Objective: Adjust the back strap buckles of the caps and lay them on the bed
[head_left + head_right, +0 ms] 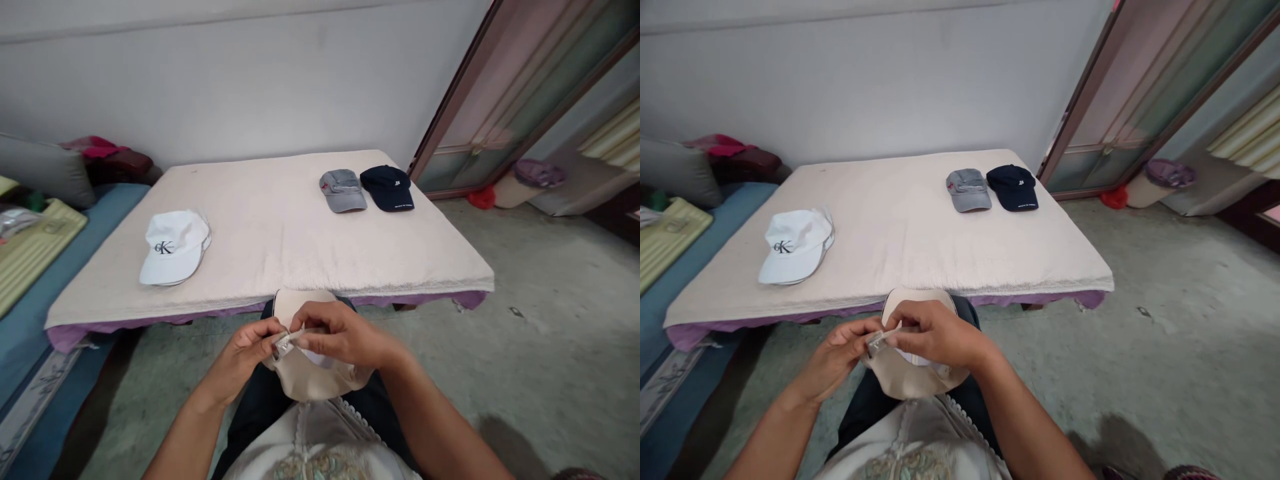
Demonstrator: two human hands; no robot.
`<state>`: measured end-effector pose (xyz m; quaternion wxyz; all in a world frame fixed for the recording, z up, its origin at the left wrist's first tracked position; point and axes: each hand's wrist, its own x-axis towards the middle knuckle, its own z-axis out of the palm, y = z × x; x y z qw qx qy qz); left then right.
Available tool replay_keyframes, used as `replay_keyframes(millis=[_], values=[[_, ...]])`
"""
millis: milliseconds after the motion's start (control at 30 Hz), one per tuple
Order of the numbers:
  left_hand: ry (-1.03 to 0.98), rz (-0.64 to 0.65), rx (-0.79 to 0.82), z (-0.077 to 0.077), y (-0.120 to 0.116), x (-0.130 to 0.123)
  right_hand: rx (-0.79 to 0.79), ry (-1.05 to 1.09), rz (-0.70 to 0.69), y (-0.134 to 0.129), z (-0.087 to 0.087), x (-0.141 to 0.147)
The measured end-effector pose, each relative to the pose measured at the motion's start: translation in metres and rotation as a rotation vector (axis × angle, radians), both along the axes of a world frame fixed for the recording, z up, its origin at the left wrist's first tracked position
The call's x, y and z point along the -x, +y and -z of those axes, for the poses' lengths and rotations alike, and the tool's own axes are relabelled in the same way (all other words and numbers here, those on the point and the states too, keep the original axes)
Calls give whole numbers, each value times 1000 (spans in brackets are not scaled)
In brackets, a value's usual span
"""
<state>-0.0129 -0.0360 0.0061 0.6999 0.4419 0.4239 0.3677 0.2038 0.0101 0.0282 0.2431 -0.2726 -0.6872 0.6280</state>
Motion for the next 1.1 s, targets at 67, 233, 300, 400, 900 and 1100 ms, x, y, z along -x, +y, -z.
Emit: replay_keyframes(millis=[67, 233, 300, 400, 900, 1100], values=[[14, -49, 27, 1, 0, 0, 83, 47, 23, 0, 3, -6], [37, -77, 61, 5, 0, 1, 160, 71, 116, -2, 11, -17], [46, -71, 69, 6, 1, 1, 136, 72, 142, -3, 13, -16], [78, -34, 55, 3, 2, 0, 90, 32, 145, -4, 10, -14], [135, 49, 30, -13, 5, -11, 145, 110, 89, -7, 11, 2], [117, 11, 65, -10, 3, -7, 190, 120, 118, -5, 17, -18]])
